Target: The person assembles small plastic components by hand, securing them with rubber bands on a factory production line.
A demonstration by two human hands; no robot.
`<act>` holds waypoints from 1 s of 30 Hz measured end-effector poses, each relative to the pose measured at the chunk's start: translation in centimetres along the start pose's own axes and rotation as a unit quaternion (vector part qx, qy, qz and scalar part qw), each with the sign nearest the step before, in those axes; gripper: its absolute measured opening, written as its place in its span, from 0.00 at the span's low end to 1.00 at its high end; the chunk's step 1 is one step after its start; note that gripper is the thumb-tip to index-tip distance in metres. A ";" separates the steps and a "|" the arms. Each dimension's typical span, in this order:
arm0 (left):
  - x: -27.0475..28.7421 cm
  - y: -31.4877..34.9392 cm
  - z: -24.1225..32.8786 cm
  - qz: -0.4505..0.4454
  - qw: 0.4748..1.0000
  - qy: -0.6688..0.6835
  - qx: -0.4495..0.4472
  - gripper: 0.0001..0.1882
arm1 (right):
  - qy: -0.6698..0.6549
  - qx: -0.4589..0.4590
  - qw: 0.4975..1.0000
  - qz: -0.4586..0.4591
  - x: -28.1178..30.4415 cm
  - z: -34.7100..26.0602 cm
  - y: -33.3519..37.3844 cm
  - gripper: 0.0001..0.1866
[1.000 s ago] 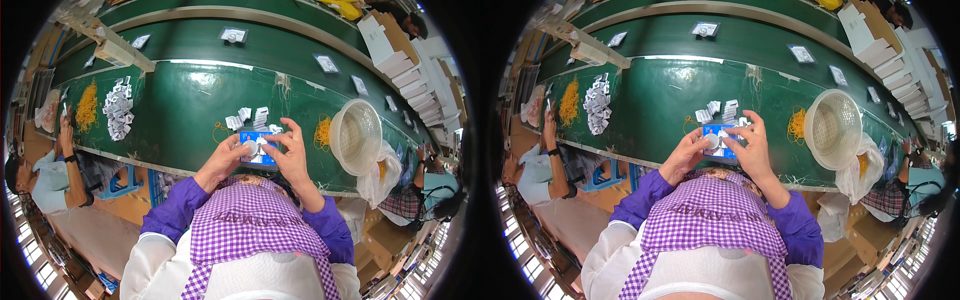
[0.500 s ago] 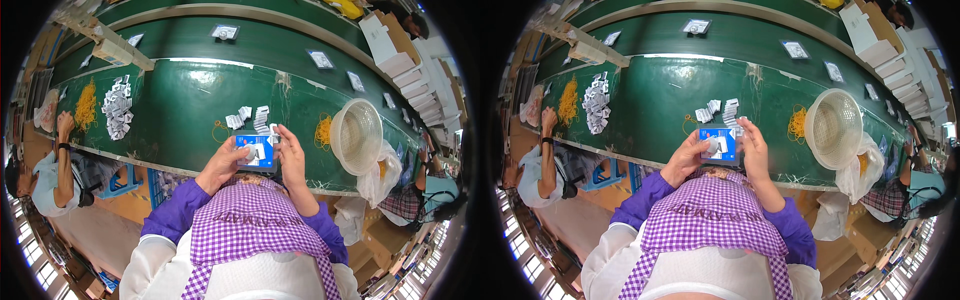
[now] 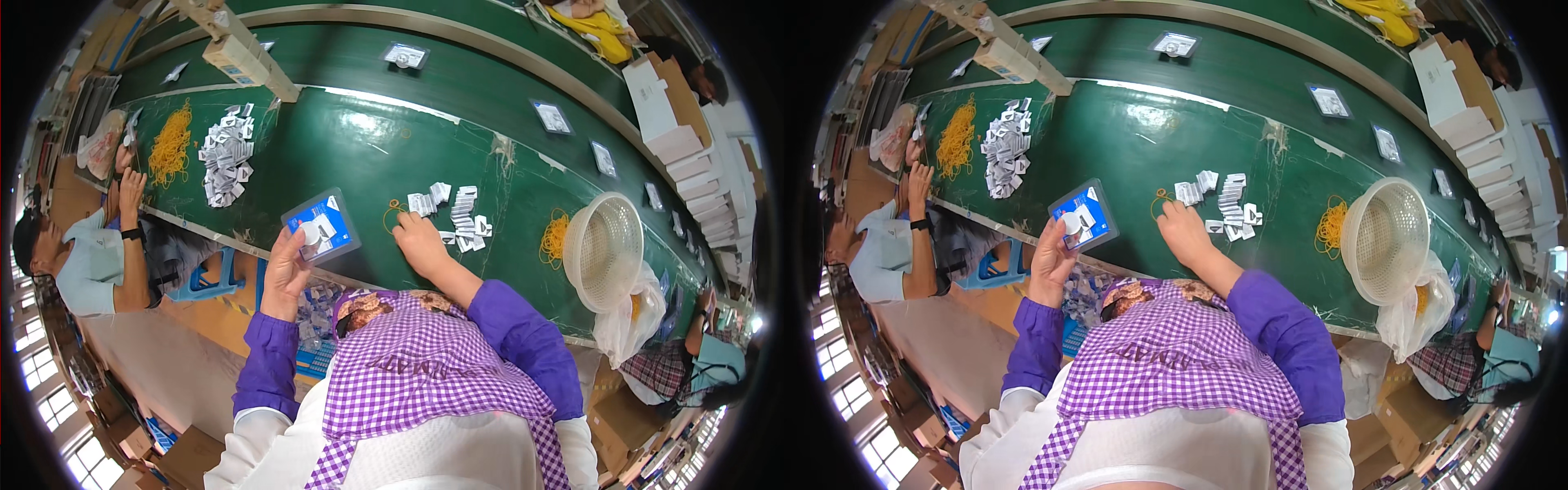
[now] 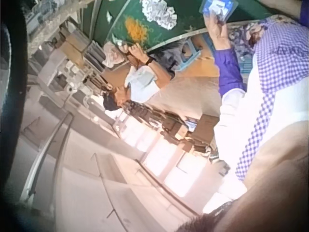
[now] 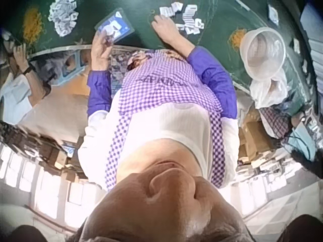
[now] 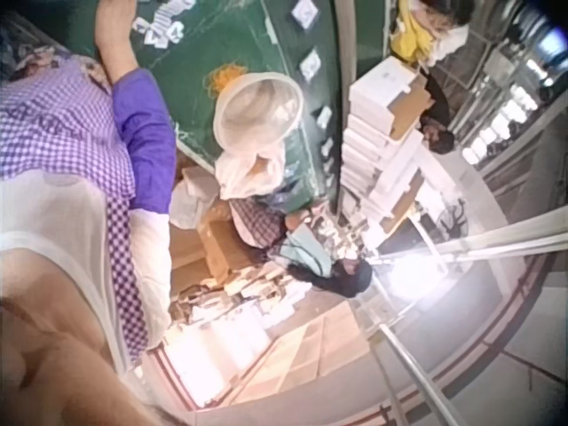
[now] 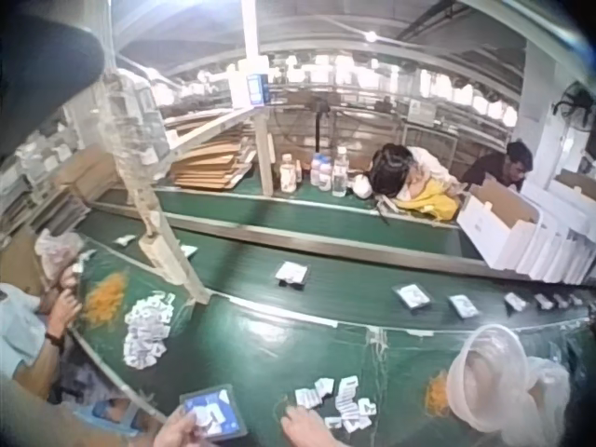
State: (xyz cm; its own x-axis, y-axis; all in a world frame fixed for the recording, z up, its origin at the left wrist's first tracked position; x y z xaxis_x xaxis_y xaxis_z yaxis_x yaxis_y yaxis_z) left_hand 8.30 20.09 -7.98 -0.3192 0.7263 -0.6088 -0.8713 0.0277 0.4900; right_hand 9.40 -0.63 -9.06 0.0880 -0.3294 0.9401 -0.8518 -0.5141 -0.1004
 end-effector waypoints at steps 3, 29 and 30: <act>-0.4 0.4 -1.2 -0.022 0.999 0.018 0.019 0.21 | 0.009 0.051 0.998 0.041 -0.5 -0.1 0.8 0.06; -17.2 3.0 -12.9 -0.269 0.922 0.030 0.277 0.27 | -0.792 -0.360 0.487 0.079 7.0 6.0 7.2 0.09; -16.4 2.2 -12.8 -0.211 0.943 0.024 0.258 0.25 | -0.826 -0.337 0.442 0.090 7.0 6.3 7.7 0.10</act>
State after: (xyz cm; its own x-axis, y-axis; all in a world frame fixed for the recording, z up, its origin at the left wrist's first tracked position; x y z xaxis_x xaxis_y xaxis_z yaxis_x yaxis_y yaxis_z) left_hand 6.82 -0.50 -4.87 -0.0122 0.5447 -0.8385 -0.6314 0.6461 0.4289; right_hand 6.72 -11.83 -5.30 -0.2289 -0.7322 -0.6415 -0.8332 -0.1934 0.5181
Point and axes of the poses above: each hand's wrist, its own y-axis away from the middle knuckle, its own x-axis out of the back of the hand, z = x × y, the point moved 9 cm from there along -y, towards the middle knuckle, and after that the axes turned 3 degrees about y, right-handed, at the moved point
